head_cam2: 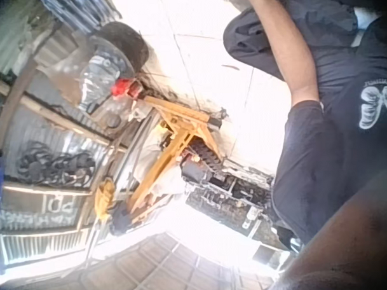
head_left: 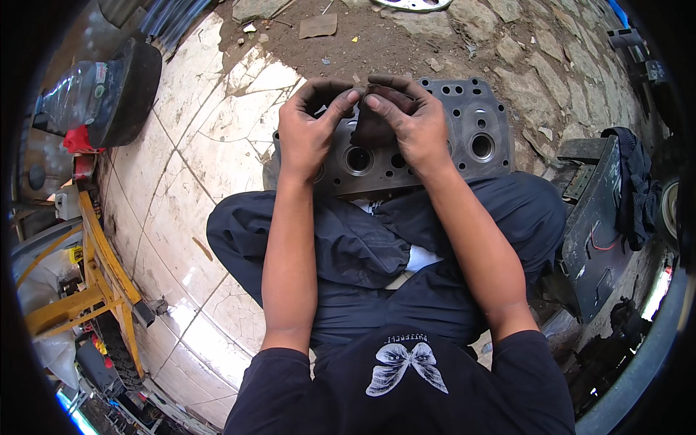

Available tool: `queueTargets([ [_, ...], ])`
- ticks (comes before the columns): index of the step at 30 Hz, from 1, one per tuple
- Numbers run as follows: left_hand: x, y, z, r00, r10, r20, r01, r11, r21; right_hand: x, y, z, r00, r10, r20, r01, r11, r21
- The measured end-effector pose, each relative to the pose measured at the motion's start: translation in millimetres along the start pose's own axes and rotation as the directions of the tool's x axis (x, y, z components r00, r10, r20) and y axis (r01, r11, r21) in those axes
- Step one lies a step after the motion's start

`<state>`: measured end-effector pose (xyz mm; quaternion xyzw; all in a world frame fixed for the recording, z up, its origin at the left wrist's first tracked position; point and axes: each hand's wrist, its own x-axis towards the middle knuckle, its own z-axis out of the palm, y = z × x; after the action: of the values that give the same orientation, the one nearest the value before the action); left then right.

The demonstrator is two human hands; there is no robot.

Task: The person scrubs a metal engine cylinder head with a dark abrasive pad, focusing on the surface and around the circular openings. The person repeatedly rubs different areas of the part while seated on the floor.

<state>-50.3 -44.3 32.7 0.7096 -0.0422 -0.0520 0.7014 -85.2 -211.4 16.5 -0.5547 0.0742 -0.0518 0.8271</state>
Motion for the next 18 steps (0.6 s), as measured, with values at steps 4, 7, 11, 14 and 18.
queueTargets([
  [4, 1, 0, -6, 0.997, 0.039, 0.061, -0.044, 0.996, 0.075, -1, 0, 2, 0.999, -0.031, 0.036, 0.035, 0.994, -0.102],
  [7, 0, 5, -9, 0.997, 0.024, 0.072, -0.034, 0.988, 0.148, -1, -4, 0, 0.998, -0.025, 0.064, 0.038, 0.975, -0.217],
  [11, 0, 6, -9, 0.997, -0.002, 0.071, -0.01, 0.986, 0.166, -1, -6, 0, 0.997, 0.023, 0.075, -0.004, 0.97, -0.243],
  [14, 0, 2, -8, 0.998, 0.006, 0.055, -0.013, 0.991, 0.132, 0, -3, -1, 0.995, 0.024, 0.092, -0.005, 0.979, -0.202],
  [18, 1, -2, -10, 0.999, 0.013, 0.037, -0.018, 0.989, 0.146, 1, 4, -1, 0.996, 0.053, 0.074, -0.035, 0.974, -0.226],
])
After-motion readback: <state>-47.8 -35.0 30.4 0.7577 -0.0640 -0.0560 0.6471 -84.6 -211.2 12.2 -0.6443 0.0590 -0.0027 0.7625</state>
